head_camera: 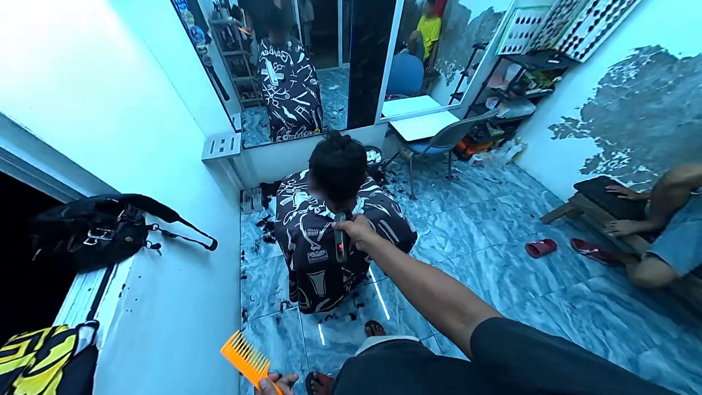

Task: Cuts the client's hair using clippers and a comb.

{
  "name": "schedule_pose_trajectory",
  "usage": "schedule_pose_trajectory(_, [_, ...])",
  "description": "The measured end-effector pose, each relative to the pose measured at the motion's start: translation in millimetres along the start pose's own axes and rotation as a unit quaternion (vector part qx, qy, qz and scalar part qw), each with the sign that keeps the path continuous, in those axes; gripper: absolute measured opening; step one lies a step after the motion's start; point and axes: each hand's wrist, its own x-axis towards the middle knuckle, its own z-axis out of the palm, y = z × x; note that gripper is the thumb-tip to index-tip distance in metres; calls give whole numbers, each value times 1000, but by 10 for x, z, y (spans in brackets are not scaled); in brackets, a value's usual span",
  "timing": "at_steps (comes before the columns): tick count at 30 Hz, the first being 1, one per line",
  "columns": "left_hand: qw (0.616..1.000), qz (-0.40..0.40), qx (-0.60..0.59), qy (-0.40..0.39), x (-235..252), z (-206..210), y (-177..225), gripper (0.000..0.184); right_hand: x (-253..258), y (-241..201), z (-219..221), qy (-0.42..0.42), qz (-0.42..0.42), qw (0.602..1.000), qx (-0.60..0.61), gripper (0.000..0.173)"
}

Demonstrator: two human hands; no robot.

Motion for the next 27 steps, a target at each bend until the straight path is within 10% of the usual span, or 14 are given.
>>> schedule_pose_trajectory(27, [1000, 3, -3, 12, 77, -16, -8, 42, 30, -73, -48, -23, -69, 997, 5, 75])
